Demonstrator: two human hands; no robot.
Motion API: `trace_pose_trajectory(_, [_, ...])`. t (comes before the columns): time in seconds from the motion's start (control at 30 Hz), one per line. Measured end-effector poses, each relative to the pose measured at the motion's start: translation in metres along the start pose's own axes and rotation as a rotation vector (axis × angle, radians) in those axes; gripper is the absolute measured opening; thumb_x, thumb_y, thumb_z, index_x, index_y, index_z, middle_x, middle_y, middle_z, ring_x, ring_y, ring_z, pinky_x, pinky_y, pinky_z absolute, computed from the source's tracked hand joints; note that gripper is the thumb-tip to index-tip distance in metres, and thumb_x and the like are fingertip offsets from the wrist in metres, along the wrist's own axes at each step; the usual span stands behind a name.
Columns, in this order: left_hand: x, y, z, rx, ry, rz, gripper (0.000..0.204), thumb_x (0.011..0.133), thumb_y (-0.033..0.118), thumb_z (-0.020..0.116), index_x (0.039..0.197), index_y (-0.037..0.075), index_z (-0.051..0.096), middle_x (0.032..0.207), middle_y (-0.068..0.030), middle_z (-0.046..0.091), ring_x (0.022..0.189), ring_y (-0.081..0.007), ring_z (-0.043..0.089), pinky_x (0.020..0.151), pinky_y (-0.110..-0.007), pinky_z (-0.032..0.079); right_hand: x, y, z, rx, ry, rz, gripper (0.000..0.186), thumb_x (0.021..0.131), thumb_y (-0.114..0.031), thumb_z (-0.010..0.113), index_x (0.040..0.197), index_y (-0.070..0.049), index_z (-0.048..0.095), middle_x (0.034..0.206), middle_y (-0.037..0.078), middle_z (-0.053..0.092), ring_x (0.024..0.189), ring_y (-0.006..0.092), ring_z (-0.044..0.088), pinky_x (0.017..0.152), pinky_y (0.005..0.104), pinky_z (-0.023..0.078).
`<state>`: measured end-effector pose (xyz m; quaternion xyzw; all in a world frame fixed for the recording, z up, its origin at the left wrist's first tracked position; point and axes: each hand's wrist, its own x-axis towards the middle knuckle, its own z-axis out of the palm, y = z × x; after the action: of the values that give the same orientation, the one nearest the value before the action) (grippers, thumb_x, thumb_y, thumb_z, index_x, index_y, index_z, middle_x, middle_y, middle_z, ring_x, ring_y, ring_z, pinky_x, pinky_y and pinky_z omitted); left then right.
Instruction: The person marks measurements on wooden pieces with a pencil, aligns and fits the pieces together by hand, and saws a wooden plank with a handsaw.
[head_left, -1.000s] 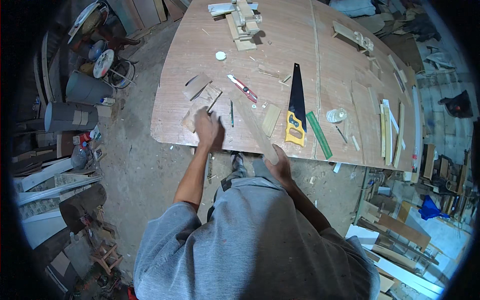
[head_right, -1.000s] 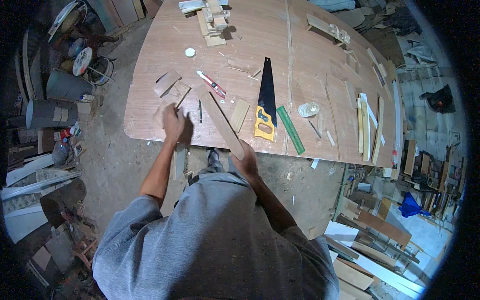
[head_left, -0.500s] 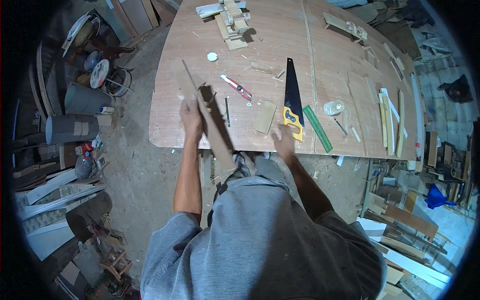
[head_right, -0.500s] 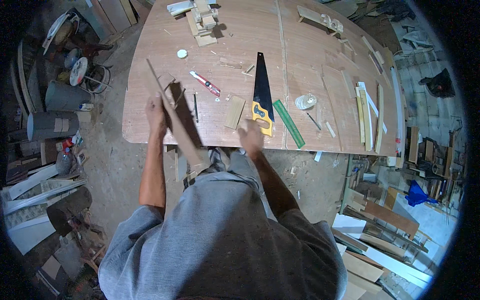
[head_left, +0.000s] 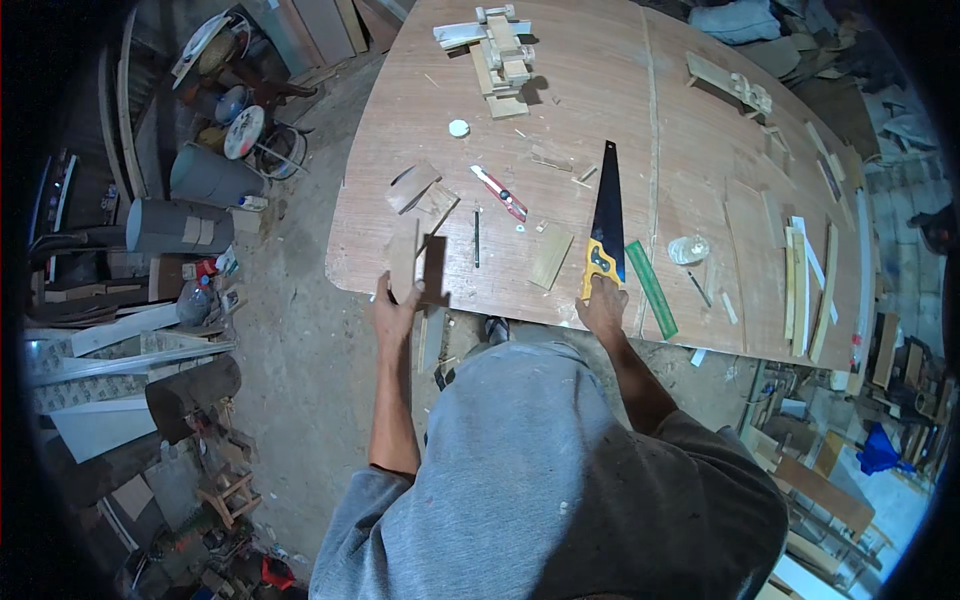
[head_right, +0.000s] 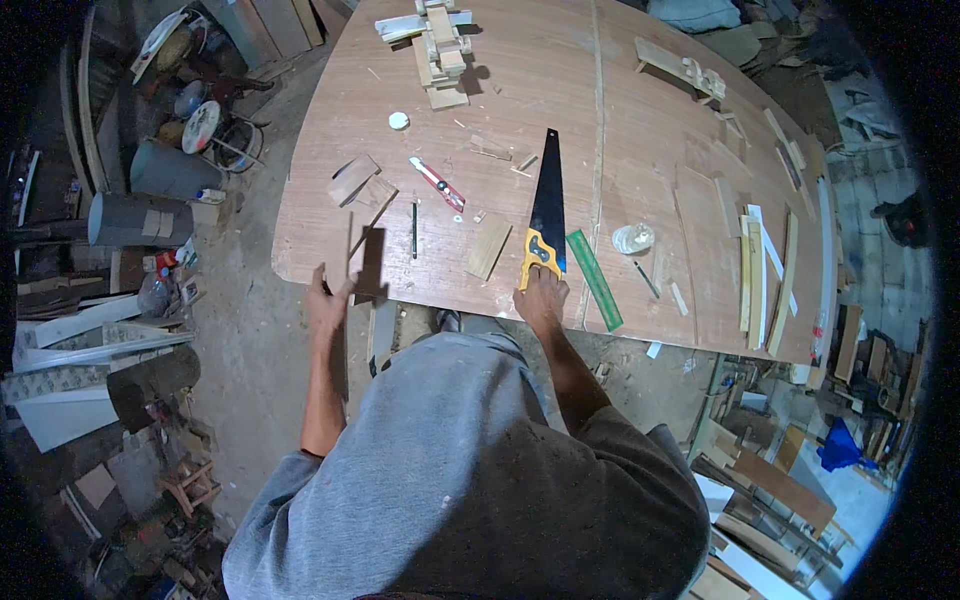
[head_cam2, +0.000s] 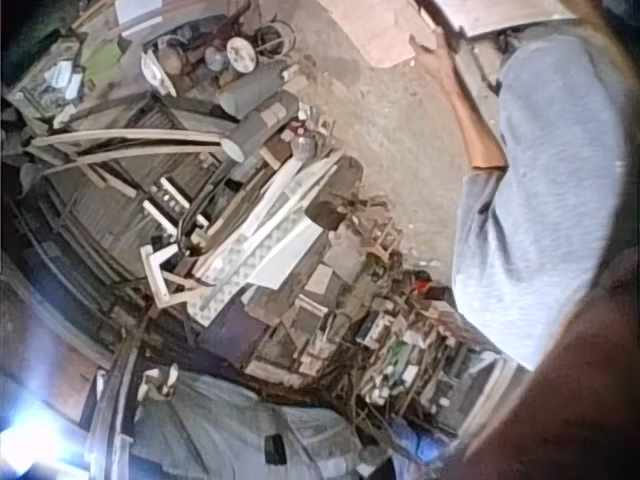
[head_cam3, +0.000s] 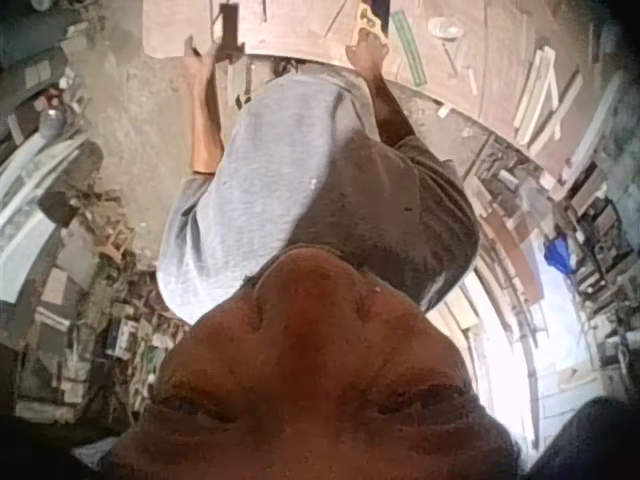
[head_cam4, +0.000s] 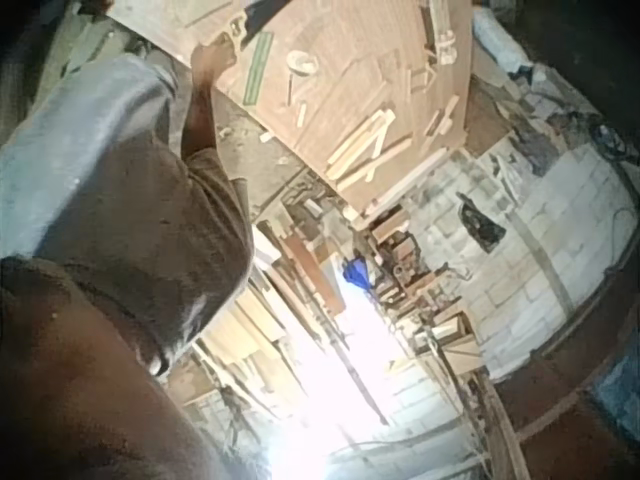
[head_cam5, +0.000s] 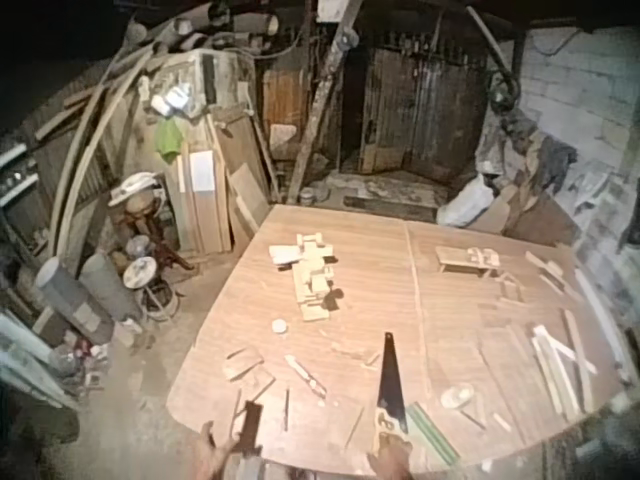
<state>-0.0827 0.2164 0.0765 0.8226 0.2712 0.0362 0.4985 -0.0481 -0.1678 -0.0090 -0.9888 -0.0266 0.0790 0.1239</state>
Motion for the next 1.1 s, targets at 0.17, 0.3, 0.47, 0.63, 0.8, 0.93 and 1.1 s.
trace_pose_trajectory(0.17, [-0.019, -0.001, 0.021, 0.178, -0.014, 0.024, 0.056, 0.076, 0.023, 0.076, 0.122, -0.001, 0.057, 0.11, -0.0223, 0.066, 0.099, -0.0321, 0.065, 0.085, -0.039, 0.05, 0.01, 0.003, -0.01, -0.019, -0.124, -0.051, 0.053, 0.075, -0.031, 0.072, 0.113, 0.0, 0.054, 0.108, 0.015, 0.055, 0.106, 0.0312, 0.053, 0.09, 0.0501, 0.035])
trace_pose_trajectory(0.3, [-0.029, 0.011, 0.037, 0.364, -0.018, 0.008, 0.059, 0.077, 0.023, 0.075, 0.126, -0.003, 0.055, 0.109, -0.0232, 0.066, 0.101, -0.033, 0.065, 0.088, -0.038, 0.05, 0.01, 0.011, -0.003, -0.006, -0.041, -0.124, 0.05, 0.074, -0.031, 0.073, 0.107, 0.0, 0.054, 0.104, 0.016, 0.055, 0.103, 0.0313, 0.053, 0.087, 0.0493, 0.035])
trace_pose_trajectory(0.47, [-0.04, -0.006, 0.051, 0.373, -0.045, -0.065, 0.06, 0.076, 0.025, 0.077, 0.127, 0.003, 0.056, 0.111, -0.0235, 0.065, 0.1, -0.0345, 0.065, 0.086, -0.04, 0.051, 0.012, 0.011, -0.012, 0.027, -0.064, -0.18, 0.047, 0.074, -0.03, 0.073, 0.105, 0.0, 0.054, 0.103, 0.017, 0.056, 0.101, 0.0319, 0.054, 0.088, 0.0484, 0.035])
trace_pose_trajectory(0.63, [-0.042, -0.009, 0.051, 0.479, -0.124, -0.016, 0.064, 0.074, 0.031, 0.078, 0.129, 0.008, 0.056, 0.114, -0.0234, 0.062, 0.105, -0.039, 0.06, 0.088, -0.045, 0.049, 0.015, 0.008, -0.007, 0.019, 0.03, -0.201, 0.042, 0.074, -0.027, 0.072, 0.1, 0.001, 0.055, 0.092, 0.021, 0.06, 0.088, 0.036, 0.06, 0.08, 0.0493, 0.041])
trace_pose_trajectory(0.8, [-0.037, -0.002, 0.031, 0.523, -0.189, 0.048, 0.064, 0.075, 0.032, 0.076, 0.129, 0.008, 0.055, 0.111, -0.0236, 0.062, 0.103, -0.0393, 0.06, 0.087, -0.046, 0.049, 0.016, -0.003, -0.012, 0.177, 0.222, 0.026, 0.033, 0.086, -0.024, 0.063, 0.106, 0.0, 0.053, 0.077, 0.025, 0.065, 0.066, 0.0458, 0.062, 0.062, 0.0542, 0.049])
trace_pose_trajectory(0.93, [-0.04, -0.038, 0.001, 0.405, -0.189, 0.148, 0.062, 0.075, 0.031, 0.075, 0.129, 0.008, 0.055, 0.113, -0.0243, 0.062, 0.105, -0.0407, 0.06, 0.087, -0.047, 0.049, 0.003, -0.027, -0.04, 0.286, 0.337, 0.201, 0.03, 0.09, -0.026, 0.061, 0.105, -0.001, 0.056, 0.079, 0.027, 0.064, 0.07, 0.048, 0.061, 0.06, 0.0558, 0.047])
trace_pose_trajectory(1.1, [-0.054, -0.068, -0.052, 0.291, -0.116, 0.258, 0.059, 0.075, 0.022, 0.075, 0.127, 0.005, 0.054, 0.111, -0.0248, 0.064, 0.104, -0.038, 0.062, 0.088, -0.044, 0.049, -0.063, -0.084, -0.084, 0.78, 0.513, 0.08, 0.03, 0.09, -0.028, 0.066, 0.086, 0.001, 0.061, 0.067, 0.006, 0.058, 0.057, 0.0163, 0.054, 0.054, 0.0339, 0.042])
